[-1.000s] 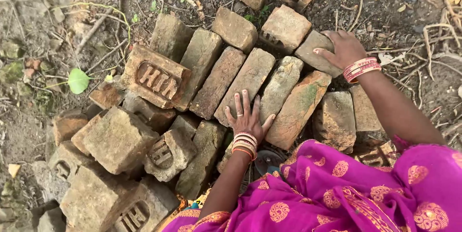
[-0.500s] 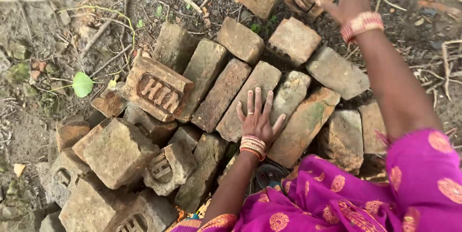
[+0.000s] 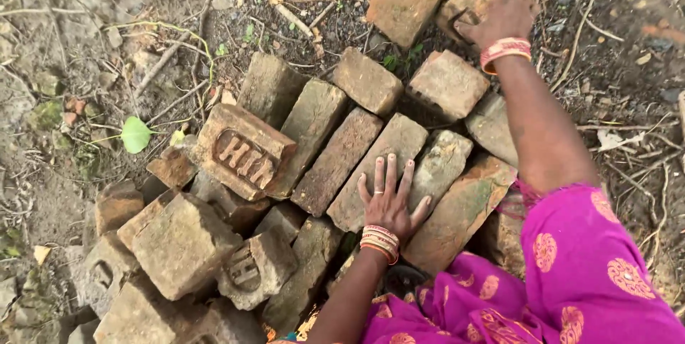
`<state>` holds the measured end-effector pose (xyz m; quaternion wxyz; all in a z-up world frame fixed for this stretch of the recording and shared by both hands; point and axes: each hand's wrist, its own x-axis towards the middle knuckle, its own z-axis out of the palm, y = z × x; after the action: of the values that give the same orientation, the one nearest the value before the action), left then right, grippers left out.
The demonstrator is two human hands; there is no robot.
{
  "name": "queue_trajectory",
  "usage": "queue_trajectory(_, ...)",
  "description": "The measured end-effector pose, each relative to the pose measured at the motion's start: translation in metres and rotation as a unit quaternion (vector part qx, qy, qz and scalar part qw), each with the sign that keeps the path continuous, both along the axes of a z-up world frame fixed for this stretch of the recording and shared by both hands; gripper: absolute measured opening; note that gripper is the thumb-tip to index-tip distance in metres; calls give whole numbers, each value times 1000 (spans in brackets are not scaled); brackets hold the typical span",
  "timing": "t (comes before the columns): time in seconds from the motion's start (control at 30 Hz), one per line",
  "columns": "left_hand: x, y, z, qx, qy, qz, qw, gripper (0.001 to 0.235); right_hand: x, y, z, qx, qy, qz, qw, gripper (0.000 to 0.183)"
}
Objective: The person kneels on bare ground and arranges scattered bricks by hand, picking up individual bricks and placing them into a loose row or cluster, turning some to orient them. The person continues repositioning bricks from the surrounding pile into the arrangement throughout the clip.
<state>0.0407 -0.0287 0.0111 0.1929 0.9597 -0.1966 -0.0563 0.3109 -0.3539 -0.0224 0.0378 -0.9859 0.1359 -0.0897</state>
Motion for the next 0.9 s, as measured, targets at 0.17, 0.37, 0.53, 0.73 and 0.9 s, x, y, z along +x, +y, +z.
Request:
queue_trajectory(0.17,1,3,5,-9,14,-2,1000,82,-35,-23,2,87,-63,-15,994,110)
queue_trajectory(0.37,1,0,1,1,16,-2,1000,82,-78,-33,29,78,8,-42,996,113)
queue_trajectory(0.53,-3,2,-7,18,-29,-4,999,81,-68,-49,26,38,70,25,997,106)
queue_trajectory(0.73,46,10,-16,45,-4,1,999,90,-1,-14,33,19,1,134,991,83)
queue_trajectory(0.9,49,14,-18,50,-5,-1,999,89,63,31,-26,102,22,107,989,93)
